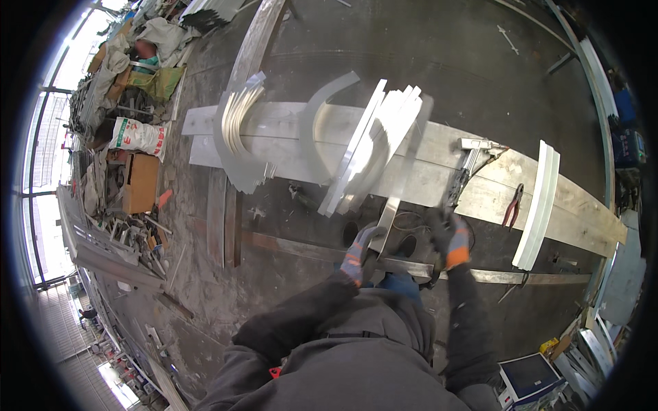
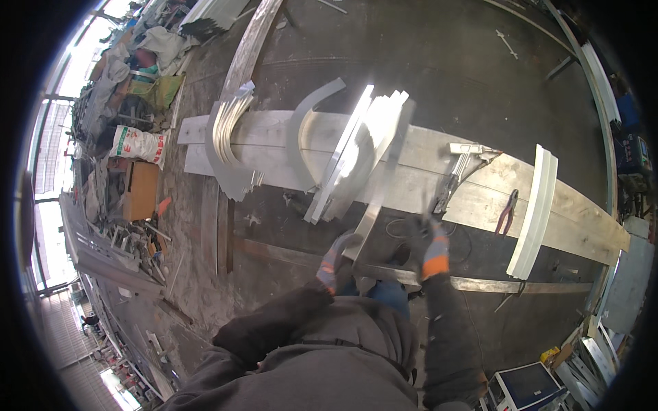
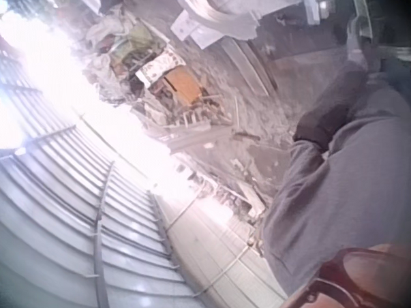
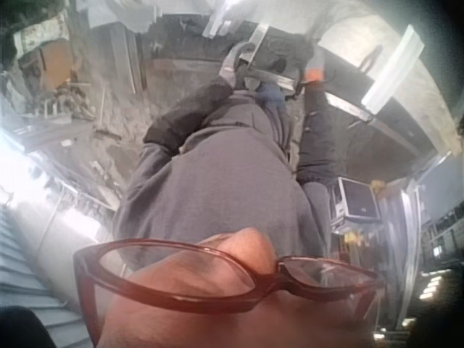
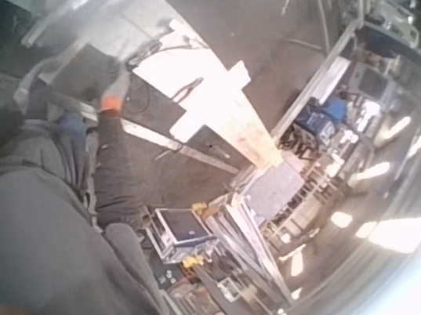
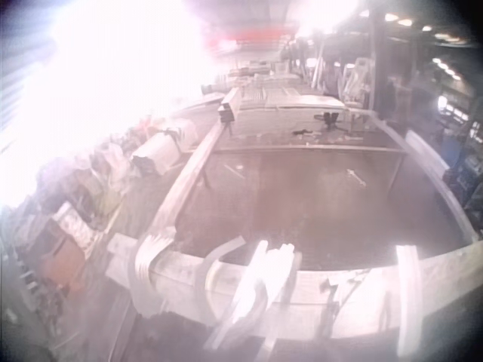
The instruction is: The person welds curved metal frame pieces to a straight metal bar using a welding torch. They repeatedly position the curved pieces, weld them in place, and inspect the joints. The person also uses pliers to adjust the metal pieces during the process.
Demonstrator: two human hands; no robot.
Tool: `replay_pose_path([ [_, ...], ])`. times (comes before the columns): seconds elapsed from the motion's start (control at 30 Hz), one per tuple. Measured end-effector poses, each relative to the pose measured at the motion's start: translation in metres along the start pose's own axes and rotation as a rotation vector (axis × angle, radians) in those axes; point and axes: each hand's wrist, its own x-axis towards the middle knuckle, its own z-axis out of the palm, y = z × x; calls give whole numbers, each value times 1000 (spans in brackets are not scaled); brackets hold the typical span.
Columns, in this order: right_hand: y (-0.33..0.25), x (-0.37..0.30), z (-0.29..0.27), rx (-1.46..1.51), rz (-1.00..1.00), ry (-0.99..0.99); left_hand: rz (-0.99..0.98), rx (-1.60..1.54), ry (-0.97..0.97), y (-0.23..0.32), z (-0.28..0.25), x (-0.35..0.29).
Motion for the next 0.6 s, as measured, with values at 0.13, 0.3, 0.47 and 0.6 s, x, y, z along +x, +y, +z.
replay_pose_path([
  [0.13,48,-49,58,256,241,-192,243,405,128,-47,21,14],
  [0.3,70,-65,78,326,413,-231,74,273,26,-73,42,-7],
  [0.47,80,-70,71,334,485,-232,-442,-404,102,-85,35,-12],
  [0.6,88,-74,69,292,575,-235,-809,-552,-79,-97,28,26],
])
